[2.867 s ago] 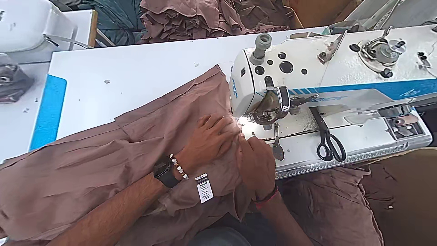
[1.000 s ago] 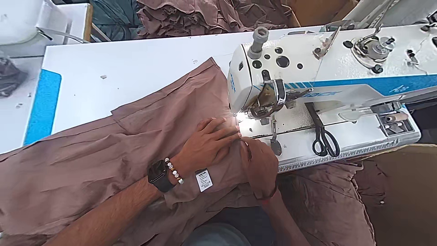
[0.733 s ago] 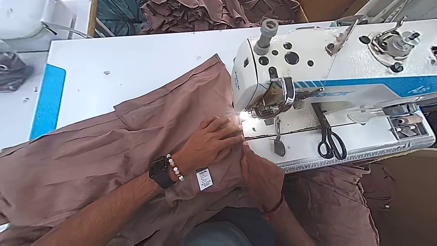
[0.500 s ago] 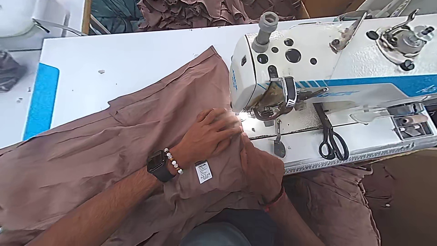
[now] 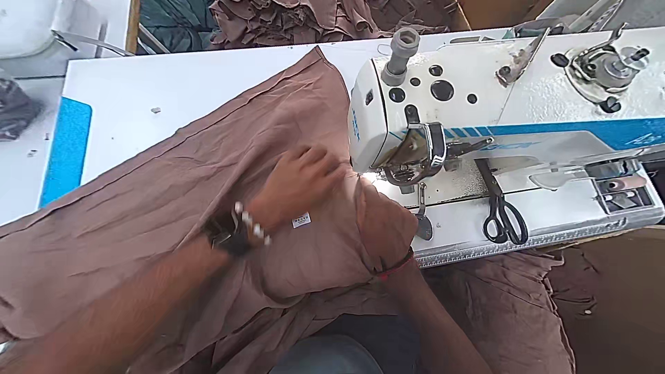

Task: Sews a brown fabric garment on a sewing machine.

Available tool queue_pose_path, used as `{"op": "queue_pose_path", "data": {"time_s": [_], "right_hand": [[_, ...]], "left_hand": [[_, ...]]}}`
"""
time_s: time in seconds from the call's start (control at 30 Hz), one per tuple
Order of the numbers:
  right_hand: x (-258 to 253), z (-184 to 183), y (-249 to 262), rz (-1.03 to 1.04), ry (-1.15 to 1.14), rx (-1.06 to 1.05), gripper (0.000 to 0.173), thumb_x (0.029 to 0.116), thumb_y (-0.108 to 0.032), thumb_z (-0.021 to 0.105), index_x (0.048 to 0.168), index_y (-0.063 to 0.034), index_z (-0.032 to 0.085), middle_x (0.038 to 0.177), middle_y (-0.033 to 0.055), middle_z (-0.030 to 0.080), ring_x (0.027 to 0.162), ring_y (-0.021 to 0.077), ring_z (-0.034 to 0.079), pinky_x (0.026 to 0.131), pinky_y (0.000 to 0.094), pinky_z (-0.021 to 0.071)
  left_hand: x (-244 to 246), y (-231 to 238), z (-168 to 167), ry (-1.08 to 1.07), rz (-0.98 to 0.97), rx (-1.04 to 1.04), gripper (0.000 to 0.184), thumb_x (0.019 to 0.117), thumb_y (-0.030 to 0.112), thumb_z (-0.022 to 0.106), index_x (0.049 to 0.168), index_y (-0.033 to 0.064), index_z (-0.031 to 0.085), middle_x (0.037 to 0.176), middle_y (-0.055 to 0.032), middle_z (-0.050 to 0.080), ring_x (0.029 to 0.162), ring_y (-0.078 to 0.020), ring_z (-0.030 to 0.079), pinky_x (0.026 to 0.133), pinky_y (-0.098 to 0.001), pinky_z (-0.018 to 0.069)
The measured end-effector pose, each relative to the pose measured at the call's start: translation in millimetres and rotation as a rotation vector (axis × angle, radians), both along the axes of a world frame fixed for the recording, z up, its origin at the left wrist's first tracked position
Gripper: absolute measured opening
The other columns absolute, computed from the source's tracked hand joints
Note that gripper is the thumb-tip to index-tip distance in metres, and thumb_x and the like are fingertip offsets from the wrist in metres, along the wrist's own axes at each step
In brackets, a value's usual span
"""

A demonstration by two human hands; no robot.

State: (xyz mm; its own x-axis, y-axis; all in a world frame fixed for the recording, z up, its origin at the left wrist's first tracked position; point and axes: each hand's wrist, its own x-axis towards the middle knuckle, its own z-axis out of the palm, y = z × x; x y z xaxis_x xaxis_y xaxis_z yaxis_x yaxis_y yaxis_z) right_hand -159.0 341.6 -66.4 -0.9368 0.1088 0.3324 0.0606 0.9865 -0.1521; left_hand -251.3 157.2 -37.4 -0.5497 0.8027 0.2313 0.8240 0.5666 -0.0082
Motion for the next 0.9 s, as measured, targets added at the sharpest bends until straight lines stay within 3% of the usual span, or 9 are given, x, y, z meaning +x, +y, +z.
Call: {"op": "queue_pose_path", "data": {"time_s": [0.07,0.13,0.2,0.23,0.33,0.57,0.67,0.77,0.9], "right_hand": [[2.7,1.0,0.5,-0.027,0.017,-0.102,0.03,0.1029,-0.03,0.052,0.113,-0.0175,0.077,0.07,0.0016,0.068,0.057,0.019,0.065,0.045,0.0369,0.0477],[4.4,5.5,3.0,-0.099,-0.046,-0.208,0.027,0.101,-0.032,0.055,0.111,-0.016,0.073,0.074,0.0027,0.069,0.058,0.0207,0.066,0.047,0.0404,0.0495],[2.5,7.6,8.6,-0.139,-0.104,-0.293,0.026,0.1006,-0.036,0.056,0.106,-0.0158,0.072,0.068,0.0019,0.065,0.057,0.0211,0.063,0.049,0.0427,0.0475],[2.9,8.6,11.3,-0.123,-0.113,-0.323,0.027,0.1012,-0.036,0.055,0.105,-0.0163,0.073,0.066,0.0015,0.065,0.056,0.0206,0.062,0.049,0.0428,0.0477],[10.9,15.5,8.0,-0.041,-0.131,-0.308,0.031,0.1046,-0.03,0.051,0.113,-0.0151,0.076,0.067,0.0047,0.068,0.057,0.024,0.065,0.05,0.0447,0.0504],[12.9,16.1,-12.7,-0.096,-0.164,-0.087,0.037,0.1047,-0.025,0.043,0.12,-0.0172,0.076,0.064,0.0037,0.068,0.052,0.0239,0.065,0.044,0.0413,0.0462],[19.4,18.8,-14.2,-0.08,-0.101,-0.088,0.029,0.1014,-0.021,0.051,0.111,-0.0124,0.077,0.07,0.0035,0.068,0.057,0.0209,0.066,0.045,0.0376,0.0478],[33.9,5.0,-10.1,-0.021,0.0,-0.026,0.035,0.1016,-0.022,0.05,0.128,-0.0175,0.074,0.089,0.005,0.068,0.079,0.0215,0.065,0.06,0.0359,0.0512],[55.4,-4.7,2.6,0.084,0.017,-0.094,0.038,0.0993,-0.023,0.049,0.127,-0.0207,0.074,0.102,0.012,0.065,0.093,0.0293,0.06,0.079,0.0463,0.0474]], "left_hand": [[61.5,4.5,3.2,-0.074,0.345,-0.097,0.041,0.1037,0.028,0.044,0.134,0.0091,0.064,0.137,-0.0154,0.064,0.122,-0.0377,0.063,0.087,-0.0539,0.0541],[99.7,-7.3,-9.3,-0.171,0.541,-0.104,0.067,0.1038,0.056,0.032,0.154,0.0148,0.048,0.161,-0.0073,0.045,0.146,-0.0343,0.044,0.11,-0.0612,0.0423],[93.8,-35.9,-27.0,-0.267,0.517,-0.029,0.078,0.1008,0.071,0.027,0.163,0.0237,0.033,0.17,0.0023,0.027,0.158,-0.027,0.021,0.124,-0.0666,0.0155],[80.7,-51.4,-32.4,-0.277,0.454,0.005,0.075,0.1012,0.07,0.027,0.163,0.0276,0.033,0.17,0.0058,0.026,0.159,-0.0243,0.018,0.125,-0.0663,0.0113],[30.6,-84.2,-30.3,-0.288,0.238,-0.014,0.07,0.102,0.069,0.027,0.162,0.0327,0.034,0.17,0.0125,0.024,0.159,-0.0174,0.014,0.126,-0.0585,0.0179],[-7.9,-85.9,-20.5,-0.267,0.192,-0.131,0.077,0.0988,0.075,0.023,0.164,0.0346,0.027,0.171,0.0123,0.021,0.159,-0.018,0.013,0.123,-0.0565,0.023],[27.9,-72.7,3.3,-0.147,0.358,-0.056,0.069,0.1032,0.064,0.035,0.161,0.0265,0.035,0.168,-0.0079,0.032,0.156,-0.0323,0.024,0.125,-0.0611,0.0178],[90.6,-72.2,29.1,-0.123,0.673,0.145,0.065,0.101,0.059,0.045,0.154,0.0203,0.048,0.163,-0.0101,0.04,0.154,-0.0367,0.029,0.124,-0.0635,0.0184],[163.8,-103.3,27.2,-0.193,0.99,0.204,0.079,0.0988,0.063,0.042,0.156,0.0091,0.045,0.162,-0.0159,0.041,0.152,-0.0432,0.03,0.123,-0.0667,0.0164]]}}
